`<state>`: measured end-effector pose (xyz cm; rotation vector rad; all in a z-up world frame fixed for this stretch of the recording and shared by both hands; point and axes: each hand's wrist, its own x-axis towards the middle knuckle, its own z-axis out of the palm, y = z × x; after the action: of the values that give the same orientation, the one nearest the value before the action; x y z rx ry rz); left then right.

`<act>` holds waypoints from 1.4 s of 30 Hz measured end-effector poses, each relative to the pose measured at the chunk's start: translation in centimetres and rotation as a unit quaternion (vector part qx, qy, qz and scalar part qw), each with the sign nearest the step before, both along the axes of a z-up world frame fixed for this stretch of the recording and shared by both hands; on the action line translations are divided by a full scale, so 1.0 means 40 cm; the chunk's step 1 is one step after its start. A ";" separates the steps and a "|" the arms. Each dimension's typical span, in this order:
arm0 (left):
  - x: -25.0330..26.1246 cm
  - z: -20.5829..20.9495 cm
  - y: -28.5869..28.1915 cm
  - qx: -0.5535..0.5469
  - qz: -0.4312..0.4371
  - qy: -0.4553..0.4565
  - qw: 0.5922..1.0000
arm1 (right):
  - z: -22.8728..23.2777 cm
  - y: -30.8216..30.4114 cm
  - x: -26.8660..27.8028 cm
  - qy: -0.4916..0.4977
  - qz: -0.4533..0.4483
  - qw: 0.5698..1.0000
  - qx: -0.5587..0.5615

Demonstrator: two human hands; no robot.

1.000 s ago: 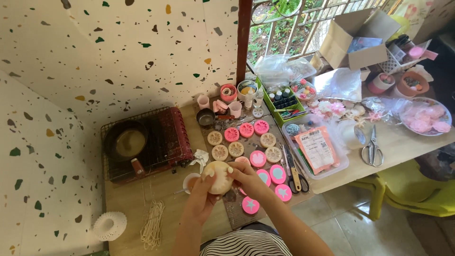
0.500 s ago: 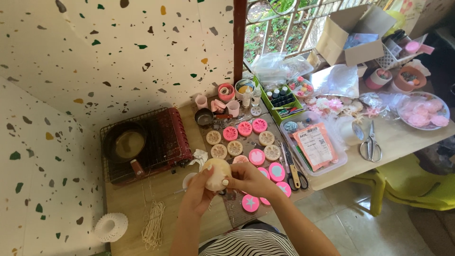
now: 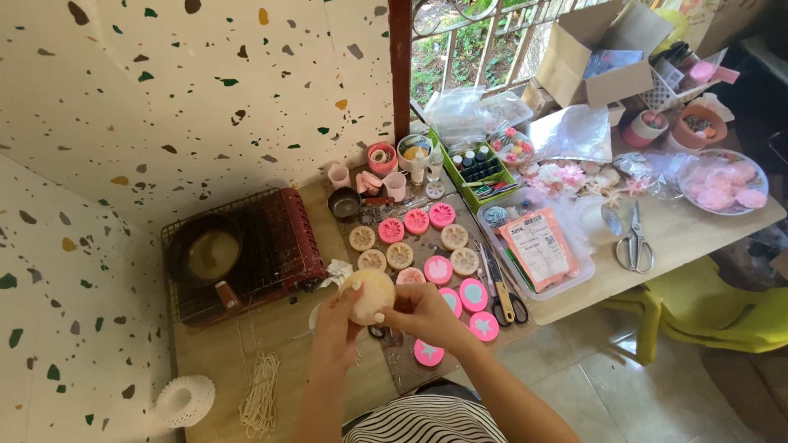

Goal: Making decorative flower-shaped candles by unmolding and assembling wax components.

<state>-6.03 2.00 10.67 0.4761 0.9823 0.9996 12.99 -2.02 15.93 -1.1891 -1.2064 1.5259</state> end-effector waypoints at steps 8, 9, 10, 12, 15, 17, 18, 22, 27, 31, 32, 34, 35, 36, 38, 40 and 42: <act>0.014 0.069 -0.023 -0.153 -0.045 -0.145 0.976 | 0.031 -0.010 0.024 0.072 0.090 0.992 0.059; 0.017 0.047 -0.021 -0.153 -0.045 -0.145 0.976 | -0.020 -0.005 0.029 0.072 0.090 0.992 0.060; 0.020 0.025 -0.020 -0.130 -0.028 -0.121 0.984 | -0.071 0.000 0.033 0.056 0.051 0.996 0.050; 0.035 0.017 -0.027 -0.107 -0.010 -0.097 0.989 | -0.091 0.002 0.022 0.039 0.012 0.998 0.039; 0.053 0.032 -0.039 -0.003 0.046 -0.071 0.996 | -0.026 -0.005 -0.019 -0.005 -0.053 0.998 0.045; 0.051 0.007 -0.039 -0.018 0.059 -0.025 0.998 | -0.023 -0.013 -0.029 0.015 -0.060 0.998 0.026; 0.045 0.005 -0.037 -0.018 0.060 -0.025 0.998 | -0.013 -0.014 -0.023 0.015 -0.060 0.998 0.026; 0.017 -0.051 -0.018 0.039 0.024 -0.006 0.999 | -0.015 -0.017 0.000 0.024 0.015 1.000 0.013; 0.041 0.096 -0.020 -0.137 0.022 -0.082 0.987 | 0.002 -0.016 0.012 0.058 0.075 0.995 0.027; 0.054 0.004 -0.020 -0.147 0.020 -0.132 0.980 | -0.109 0.018 0.044 0.055 0.008 0.997 0.045; 0.055 -0.054 -0.018 -0.101 0.030 -0.124 0.987 | -0.154 0.028 0.053 0.090 -0.049 0.993 0.060; 0.072 -0.013 -0.031 -0.077 0.041 -0.114 0.990 | -0.032 0.016 0.012 0.060 -0.079 0.994 0.035; 0.079 0.007 -0.038 -0.053 0.049 -0.103 0.992 | 0.028 0.008 -0.010 0.030 -0.111 0.993 0.009; 0.073 0.011 -0.030 -0.052 0.050 -0.104 0.992 | 0.015 0.012 -0.002 0.030 -0.109 0.993 0.010; 0.062 0.016 -0.018 0.016 0.007 -0.009 1.000 | -0.011 0.018 0.015 0.000 -0.095 0.995 0.014; 0.043 0.018 0.005 0.050 -0.036 0.010 0.998 | -0.025 0.025 0.049 -0.017 -0.042 0.999 0.017; 0.027 -0.009 0.032 0.082 -0.078 0.030 0.993 | -0.031 0.035 0.078 -0.034 0.011 0.999 0.020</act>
<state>-4.94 3.27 10.29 0.7135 0.9054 0.9333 16.11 -0.63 14.70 -1.2136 -1.2930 1.4814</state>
